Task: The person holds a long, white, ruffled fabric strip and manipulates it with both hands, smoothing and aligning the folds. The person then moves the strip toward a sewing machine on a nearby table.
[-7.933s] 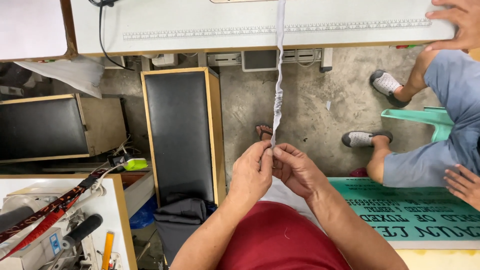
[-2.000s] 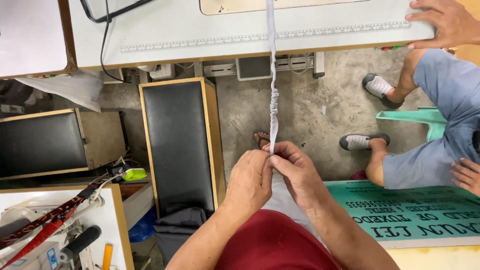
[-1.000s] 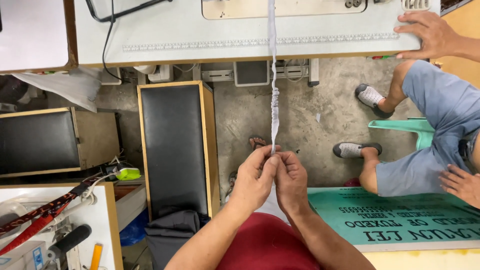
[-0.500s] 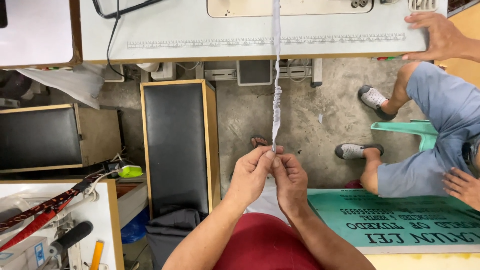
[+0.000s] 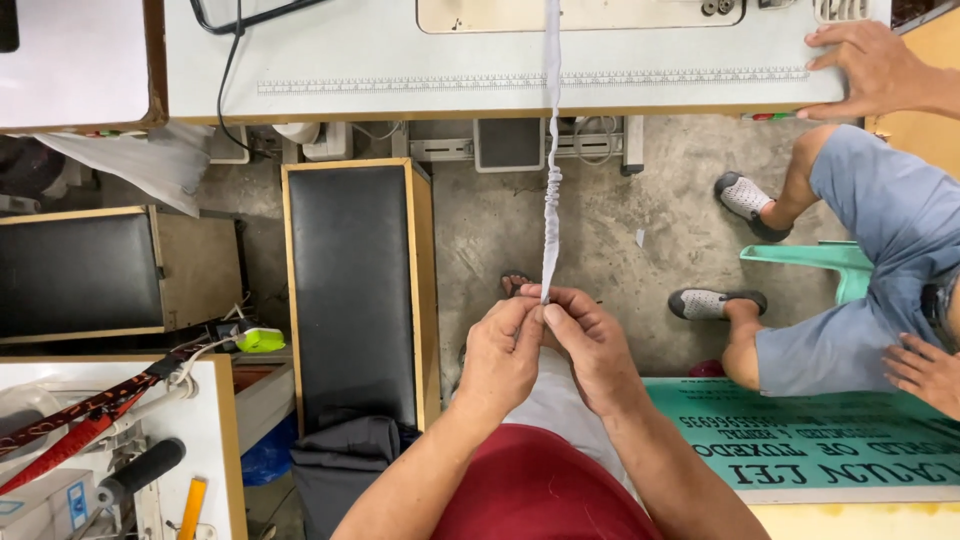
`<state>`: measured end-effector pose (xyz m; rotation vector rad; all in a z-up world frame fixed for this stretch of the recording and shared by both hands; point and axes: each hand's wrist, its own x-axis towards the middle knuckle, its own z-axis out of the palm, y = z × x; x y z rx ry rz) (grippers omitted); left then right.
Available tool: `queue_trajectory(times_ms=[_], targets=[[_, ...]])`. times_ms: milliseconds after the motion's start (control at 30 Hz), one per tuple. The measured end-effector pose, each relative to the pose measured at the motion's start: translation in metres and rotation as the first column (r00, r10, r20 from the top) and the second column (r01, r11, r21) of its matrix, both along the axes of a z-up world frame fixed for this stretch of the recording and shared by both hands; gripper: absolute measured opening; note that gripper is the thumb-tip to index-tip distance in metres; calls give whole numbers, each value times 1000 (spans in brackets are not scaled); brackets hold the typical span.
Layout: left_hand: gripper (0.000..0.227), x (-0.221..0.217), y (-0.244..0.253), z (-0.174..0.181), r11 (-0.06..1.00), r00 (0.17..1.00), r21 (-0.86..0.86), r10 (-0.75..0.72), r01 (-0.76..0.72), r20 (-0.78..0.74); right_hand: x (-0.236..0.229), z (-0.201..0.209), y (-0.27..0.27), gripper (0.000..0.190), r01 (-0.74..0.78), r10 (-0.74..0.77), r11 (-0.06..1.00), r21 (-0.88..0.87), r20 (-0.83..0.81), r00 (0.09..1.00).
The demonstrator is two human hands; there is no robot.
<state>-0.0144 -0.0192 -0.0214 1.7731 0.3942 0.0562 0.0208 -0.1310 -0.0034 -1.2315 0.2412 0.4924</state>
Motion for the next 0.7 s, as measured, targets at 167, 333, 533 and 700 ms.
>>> queue_trajectory(times_ms=[167,333,533,700], targets=[[17,-2,-2,5,999,1000,49,-17,17,9,2,5,1,31,31,-25,997,71,-84,996],[15,0,-5,8,993,994,110,-39,28,102,-1,-17,1,22,84,-77,994,68,-92,993],[15,-2,-6,-13,963,981,265,-87,39,171,-4,-42,3,16,162,-159,986,45,-67,985],[20,-15,3,-7,918,951,269,-309,292,22,-11,-54,-13,18,137,-124,979,-149,93,988]])
